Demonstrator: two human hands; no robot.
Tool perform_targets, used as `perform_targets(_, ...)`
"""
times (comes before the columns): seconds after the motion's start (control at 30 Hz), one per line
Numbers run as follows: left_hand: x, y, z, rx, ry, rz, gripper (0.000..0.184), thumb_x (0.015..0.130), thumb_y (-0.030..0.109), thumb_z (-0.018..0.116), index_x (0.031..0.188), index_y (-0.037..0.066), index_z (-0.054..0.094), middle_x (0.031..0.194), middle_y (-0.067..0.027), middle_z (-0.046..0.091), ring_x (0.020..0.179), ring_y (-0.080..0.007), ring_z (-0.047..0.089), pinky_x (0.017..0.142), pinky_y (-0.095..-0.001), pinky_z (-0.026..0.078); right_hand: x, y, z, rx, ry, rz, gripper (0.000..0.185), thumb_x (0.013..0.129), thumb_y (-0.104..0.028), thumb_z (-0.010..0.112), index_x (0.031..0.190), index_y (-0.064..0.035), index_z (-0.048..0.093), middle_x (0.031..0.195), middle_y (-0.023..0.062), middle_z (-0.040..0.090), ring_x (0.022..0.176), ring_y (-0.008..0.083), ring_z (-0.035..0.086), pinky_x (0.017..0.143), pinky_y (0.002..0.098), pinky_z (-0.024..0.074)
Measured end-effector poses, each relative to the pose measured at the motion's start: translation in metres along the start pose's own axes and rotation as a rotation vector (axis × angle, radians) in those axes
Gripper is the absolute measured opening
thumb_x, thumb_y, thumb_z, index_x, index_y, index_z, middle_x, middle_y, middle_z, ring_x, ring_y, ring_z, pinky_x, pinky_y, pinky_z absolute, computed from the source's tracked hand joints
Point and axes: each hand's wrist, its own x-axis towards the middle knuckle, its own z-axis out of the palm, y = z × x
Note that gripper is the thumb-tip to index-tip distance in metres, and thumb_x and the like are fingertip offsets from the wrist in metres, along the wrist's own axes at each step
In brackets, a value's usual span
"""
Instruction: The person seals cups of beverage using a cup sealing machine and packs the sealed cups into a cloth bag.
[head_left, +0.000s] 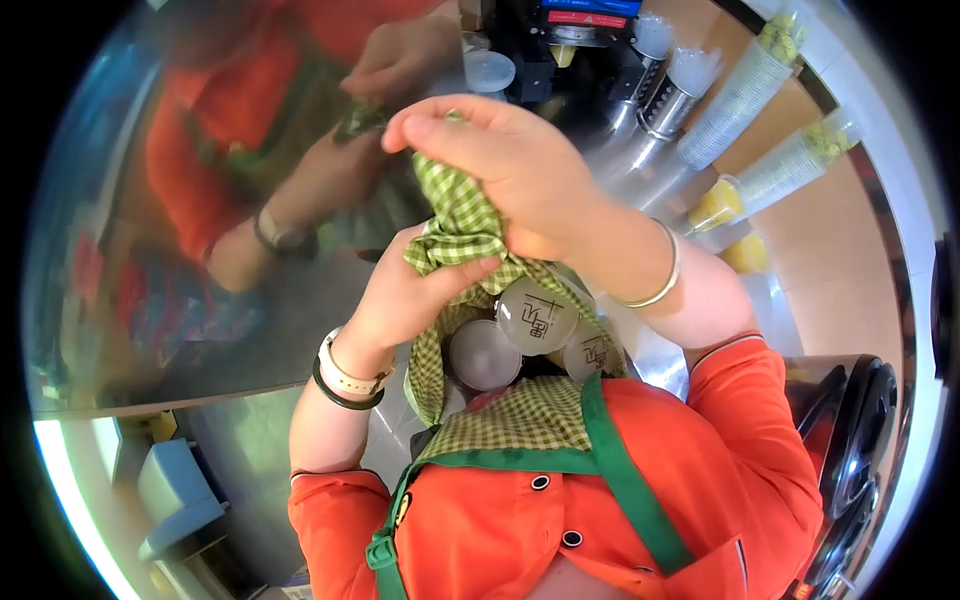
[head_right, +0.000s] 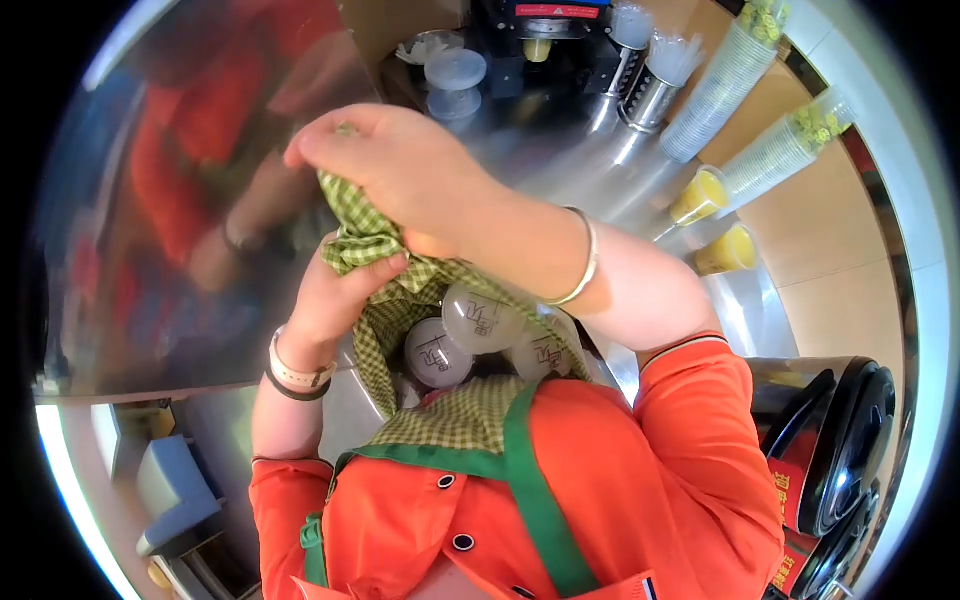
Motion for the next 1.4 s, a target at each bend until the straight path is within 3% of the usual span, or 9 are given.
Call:
perform_targets(0.03,-0.001,-0.004,0.001,-0.075,0.029,0.023,0.023,0.081,0.008,0.063,0.101,-0.001,0.060,0.092,-0.0034,0.063,0.082,-0.0104,0.057,0.076,-0.0248,0.046,-0.003,-0.002,-0.004,-0.005,-0.013,-0.037,0.020,0.088,-0.019,0.057,0.096,-0.0005,0.058,0.075,-0.0004,0.056,0.067,0.0047,0.052,0.057,0.0192,0.0427)
perform_targets(0.13,-0.005,0.000,0.004,-0.364,0.158,-0.016,0.025,0.082,0.007,0.062,0.106,0.000,0.058,0.097,-0.0031,0.062,0.086,-0.0106,0.057,0.077,-0.0252,0.046,-0.009,-0.001,-0.013,-0.179,0.094,-0.213,0.023,0.083,-0.018,0.062,0.095,0.0008,0.058,0.078,-0.0003,0.054,0.075,0.0065,0.049,0.062,0.0203,0.0409)
perform_targets(0.27,-0.005,-0.007,-0.005,-0.476,0.174,0.010,0.027,0.084,0.008,0.059,0.110,0.000,0.056,0.103,-0.0032,0.060,0.092,-0.0112,0.055,0.078,-0.0262,0.046,-0.065,0.013,-0.027,-0.800,0.334,-0.679,0.026,0.080,-0.010,0.062,0.103,-0.0019,0.053,0.088,0.0034,0.054,0.076,0.0127,0.052,0.068,0.0260,0.0437)
perform_targets(0.33,-0.004,-0.010,-0.010,-0.466,0.187,0.032,0.026,0.085,0.009,0.058,0.109,0.001,0.057,0.102,-0.0033,0.061,0.092,-0.0113,0.056,0.077,-0.0263,0.046,-0.094,0.007,-0.023,-1.333,-0.175,-0.642,0.031,0.077,-0.009,0.061,0.106,-0.0032,0.052,0.099,0.0093,0.053,0.084,0.0219,0.054,0.073,0.0338,0.0449)
perform_targets(0.4,-0.009,-0.002,-0.012,-0.457,0.206,-0.062,0.024,0.084,0.008,0.058,0.108,0.002,0.057,0.102,-0.0034,0.061,0.091,-0.0120,0.057,0.076,-0.0263,0.046,-0.096,0.031,-0.017,-1.359,-0.474,-0.423,0.035,0.073,-0.010,0.063,0.106,-0.0039,0.053,0.108,0.0128,0.051,0.095,0.0290,0.052,0.078,0.0389,0.0442)
perform_targets(0.5,-0.011,0.000,-0.008,-0.469,0.285,-0.063,0.023,0.084,0.007,0.057,0.107,0.002,0.057,0.101,-0.0038,0.061,0.089,-0.0133,0.058,0.075,-0.0270,0.047,-0.097,0.054,-0.032,-1.419,-0.465,-0.460,0.038,0.071,-0.011,0.063,0.108,-0.0046,0.053,0.113,0.0130,0.050,0.100,0.0293,0.050,0.082,0.0385,0.0434)
perform_targets(0.9,-0.008,-0.003,-0.001,-0.533,0.214,-0.100,0.027,0.087,0.009,0.054,0.113,0.001,0.053,0.105,-0.0076,0.060,0.092,-0.0174,0.059,0.078,-0.0303,0.049,-0.089,0.032,-0.042,-1.520,0.151,-0.505,0.056,0.073,-0.015,0.064,0.126,-0.0088,0.044,0.118,0.0155,0.045,0.101,0.0326,0.048,0.085,0.0390,0.0415)
perform_targets(1.13,-0.002,-0.009,-0.004,-0.546,0.288,-0.139,0.028,0.087,0.008,0.053,0.113,0.000,0.052,0.105,-0.0076,0.060,0.091,-0.0184,0.059,0.078,-0.0311,0.049,-0.081,0.021,-0.083,-1.376,0.185,-0.552,0.048,0.080,-0.021,0.062,0.122,-0.0042,0.045,0.117,0.0153,0.048,0.106,0.0345,0.046,0.087,0.0382,0.0403)
perform_targets(1.4,-0.002,-0.010,-0.003,-0.563,0.295,-0.114,0.028,0.086,0.007,0.055,0.113,0.000,0.052,0.105,-0.0079,0.059,0.091,-0.0186,0.059,0.077,-0.0313,0.049,-0.042,-0.011,-0.170,-1.320,0.641,-0.404,0.039,0.078,-0.020,0.064,0.112,-0.0046,0.053,0.106,0.0141,0.052,0.092,0.0260,0.053,0.075,0.0325,0.0462)
